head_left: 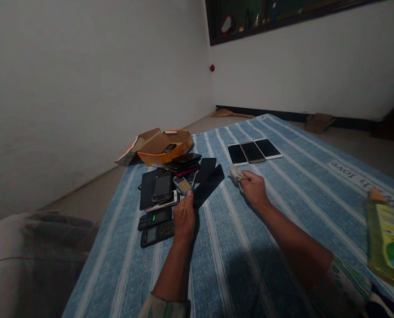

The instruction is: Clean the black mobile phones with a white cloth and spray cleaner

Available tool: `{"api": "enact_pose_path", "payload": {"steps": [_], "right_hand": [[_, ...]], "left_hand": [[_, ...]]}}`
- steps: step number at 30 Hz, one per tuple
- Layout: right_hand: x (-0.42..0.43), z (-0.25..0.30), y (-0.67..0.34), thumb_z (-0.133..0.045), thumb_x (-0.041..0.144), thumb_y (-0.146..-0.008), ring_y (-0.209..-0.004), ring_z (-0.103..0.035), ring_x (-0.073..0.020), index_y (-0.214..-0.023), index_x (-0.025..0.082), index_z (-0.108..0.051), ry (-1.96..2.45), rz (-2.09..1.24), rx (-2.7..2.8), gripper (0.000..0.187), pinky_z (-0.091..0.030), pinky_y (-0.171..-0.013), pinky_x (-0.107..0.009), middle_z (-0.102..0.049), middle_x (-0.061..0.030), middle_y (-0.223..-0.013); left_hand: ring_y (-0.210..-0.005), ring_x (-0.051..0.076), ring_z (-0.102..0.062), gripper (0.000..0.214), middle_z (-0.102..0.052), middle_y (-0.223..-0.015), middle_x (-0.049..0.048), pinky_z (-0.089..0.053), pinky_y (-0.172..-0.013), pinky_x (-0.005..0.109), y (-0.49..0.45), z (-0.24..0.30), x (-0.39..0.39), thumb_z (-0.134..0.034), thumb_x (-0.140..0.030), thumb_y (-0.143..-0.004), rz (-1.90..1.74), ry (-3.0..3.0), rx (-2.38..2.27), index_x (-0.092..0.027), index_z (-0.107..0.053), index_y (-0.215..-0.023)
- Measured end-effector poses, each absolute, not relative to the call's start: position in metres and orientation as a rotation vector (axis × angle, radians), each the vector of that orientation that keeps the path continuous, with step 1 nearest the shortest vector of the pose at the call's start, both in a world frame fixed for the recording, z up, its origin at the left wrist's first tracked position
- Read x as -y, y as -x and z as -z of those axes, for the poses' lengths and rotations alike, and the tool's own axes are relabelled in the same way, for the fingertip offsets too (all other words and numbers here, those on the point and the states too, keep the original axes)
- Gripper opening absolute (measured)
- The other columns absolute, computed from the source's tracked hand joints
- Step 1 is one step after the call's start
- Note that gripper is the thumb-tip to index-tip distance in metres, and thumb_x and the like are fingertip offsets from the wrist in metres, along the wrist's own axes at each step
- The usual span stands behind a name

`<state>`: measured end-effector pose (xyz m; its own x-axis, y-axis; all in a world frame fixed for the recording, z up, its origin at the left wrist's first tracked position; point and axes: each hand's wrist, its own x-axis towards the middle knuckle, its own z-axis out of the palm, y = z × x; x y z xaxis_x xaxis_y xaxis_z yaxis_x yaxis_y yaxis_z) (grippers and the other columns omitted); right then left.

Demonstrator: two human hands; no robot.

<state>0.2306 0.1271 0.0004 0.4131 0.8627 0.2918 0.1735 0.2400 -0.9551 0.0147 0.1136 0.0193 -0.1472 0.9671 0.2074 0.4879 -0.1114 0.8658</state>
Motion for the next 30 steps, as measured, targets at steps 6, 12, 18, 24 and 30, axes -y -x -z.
{"api": "enact_pose_path", "payload": {"steps": [6,12,18,24,30], "right_hand": [[-0.128,-0.001,-0.23,-0.05,0.024,-0.07,-0.067,-0.057,-0.0171,-0.075,0.018,-0.073,1.255,-0.599,1.084,0.025,-0.047,-0.066,-0.029,-0.064,-0.0012,-0.07],[-0.126,-0.002,-0.23,-0.05,0.025,-0.07,-0.068,-0.058,-0.0172,-0.076,0.018,-0.074,1.265,-0.612,1.079,0.026,-0.047,-0.064,-0.029,-0.063,-0.0011,-0.07],[-0.126,-0.003,-0.229,-0.051,0.027,-0.072,-0.068,-0.058,-0.0177,-0.076,0.018,-0.074,1.269,-0.602,1.081,0.025,-0.048,-0.067,-0.03,-0.062,-0.0007,-0.067],[-0.126,-0.005,-0.228,-0.05,0.025,-0.07,-0.069,-0.06,-0.0178,-0.074,0.018,-0.073,1.259,-0.585,1.073,0.025,-0.048,-0.069,-0.03,-0.065,-0.0012,-0.07],[-0.13,0.001,-0.235,-0.052,0.027,-0.072,-0.066,-0.058,-0.0179,-0.078,0.017,-0.074,1.254,-0.582,1.03,0.025,-0.047,-0.061,-0.028,-0.061,-0.0002,-0.063]], "left_hand": [[-0.061,0.018,-0.055,0.046,-0.063,-0.066,0.0041,-0.043,-0.055,0.028,-0.015,-0.016,-0.117,-0.044,-0.053,-0.089,-1.254,-1.471,-1.649,-0.018,-0.063,-0.066],[-0.059,0.017,-0.054,0.044,-0.061,-0.066,0.0034,-0.043,-0.053,0.027,-0.014,-0.012,-0.119,-0.043,-0.051,-0.09,-1.251,-1.477,-1.619,-0.019,-0.061,-0.065],[-0.056,0.015,-0.051,0.044,-0.057,-0.061,0.0016,-0.041,-0.05,0.026,-0.015,-0.017,-0.116,-0.044,-0.049,-0.09,-1.252,-1.461,-1.618,-0.019,-0.058,-0.061],[-0.052,0.015,-0.053,0.045,-0.056,-0.055,0.0002,-0.044,-0.05,0.026,-0.016,-0.021,-0.113,-0.045,-0.051,-0.09,-1.242,-1.483,-1.608,-0.019,-0.058,-0.06],[-0.081,0.023,-0.069,0.041,-0.074,-0.085,0.0067,-0.055,-0.076,0.034,-0.015,-0.013,-0.102,-0.045,-0.048,-0.091,-1.156,-1.829,-1.571,-0.018,-0.071,-0.087]]}}
